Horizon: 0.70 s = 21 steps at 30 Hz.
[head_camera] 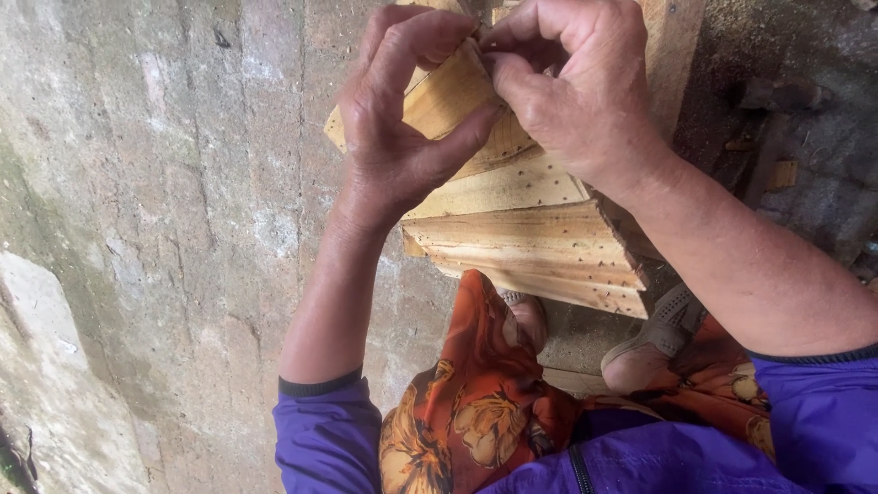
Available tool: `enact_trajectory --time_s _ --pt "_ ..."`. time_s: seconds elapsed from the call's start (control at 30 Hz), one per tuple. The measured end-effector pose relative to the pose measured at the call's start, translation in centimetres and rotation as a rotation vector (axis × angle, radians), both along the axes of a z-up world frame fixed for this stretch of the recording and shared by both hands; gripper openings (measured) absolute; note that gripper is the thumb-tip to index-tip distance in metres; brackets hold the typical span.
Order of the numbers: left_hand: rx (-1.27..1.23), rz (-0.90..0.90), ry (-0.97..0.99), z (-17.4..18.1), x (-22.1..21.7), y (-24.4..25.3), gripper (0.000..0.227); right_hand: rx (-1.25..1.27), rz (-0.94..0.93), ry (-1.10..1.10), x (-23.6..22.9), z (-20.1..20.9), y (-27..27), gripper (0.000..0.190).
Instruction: The person hammers nails into a stack of wooden planks to secure them together. They then use a curved blade to shave and smooth the edges of the wood pieces. Finally, they insert small wooden dowels into the pre-drilled holes of the planks.
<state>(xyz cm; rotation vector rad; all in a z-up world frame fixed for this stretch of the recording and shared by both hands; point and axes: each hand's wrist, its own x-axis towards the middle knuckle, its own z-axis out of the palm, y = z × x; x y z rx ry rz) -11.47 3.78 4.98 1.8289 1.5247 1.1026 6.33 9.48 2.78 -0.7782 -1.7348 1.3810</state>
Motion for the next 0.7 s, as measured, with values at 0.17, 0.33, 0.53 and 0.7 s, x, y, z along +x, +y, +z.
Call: enact_trajectory --time_s 0.17,0.33,0.53,0.7 --pt "0.039 -0.072 -0.03 -3.6 0.7 1.7 0.063 -0.009 -0.025 0.04 1.2 -2.0 1.0 0.018" --pt "-0.048 -0.132 -0.081 -6.2 3.3 3.9 0.065 -0.237 -0.01 0.077 4.1 -6.0 2.4 0.036" --pt "-0.067 -0.129 0.052 -10.3 5.8 4.4 0.061 -0.501 -0.03 0.026 8.0 -11.7 2.9 0.027" --pt "-0.129 -0.139 0.128 -11.5 6.9 4.1 0.05 -0.547 -0.004 -0.003 9.2 -13.6 2.8 0.026"
